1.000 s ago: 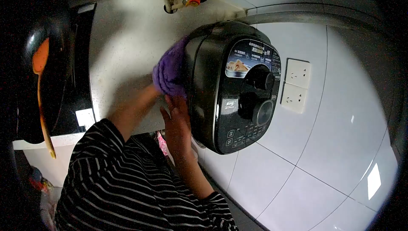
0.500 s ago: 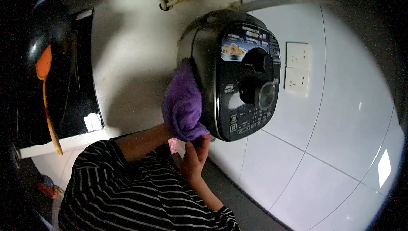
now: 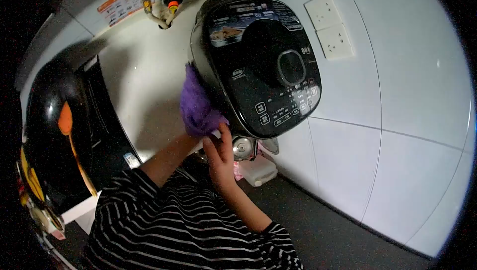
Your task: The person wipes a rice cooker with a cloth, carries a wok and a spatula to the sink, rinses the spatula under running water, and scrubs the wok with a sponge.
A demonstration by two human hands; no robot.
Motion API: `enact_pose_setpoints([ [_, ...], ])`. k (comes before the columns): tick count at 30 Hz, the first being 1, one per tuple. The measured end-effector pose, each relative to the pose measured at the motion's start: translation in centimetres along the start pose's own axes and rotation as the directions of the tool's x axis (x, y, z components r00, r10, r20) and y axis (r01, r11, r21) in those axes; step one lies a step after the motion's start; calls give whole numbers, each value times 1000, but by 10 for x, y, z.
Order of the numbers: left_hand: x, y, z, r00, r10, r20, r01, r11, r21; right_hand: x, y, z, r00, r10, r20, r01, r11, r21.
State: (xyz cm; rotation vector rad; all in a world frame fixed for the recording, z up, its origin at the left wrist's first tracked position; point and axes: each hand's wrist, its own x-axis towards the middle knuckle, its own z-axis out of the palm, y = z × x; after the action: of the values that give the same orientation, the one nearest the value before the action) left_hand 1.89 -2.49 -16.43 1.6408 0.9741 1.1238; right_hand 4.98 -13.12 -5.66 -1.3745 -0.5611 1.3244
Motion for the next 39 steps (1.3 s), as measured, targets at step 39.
enact_pose_setpoints([
  [39,3,158,23,732,291,615,-652,559,512,69,-37,-111,431,-783,-447,599,619,-507],
])
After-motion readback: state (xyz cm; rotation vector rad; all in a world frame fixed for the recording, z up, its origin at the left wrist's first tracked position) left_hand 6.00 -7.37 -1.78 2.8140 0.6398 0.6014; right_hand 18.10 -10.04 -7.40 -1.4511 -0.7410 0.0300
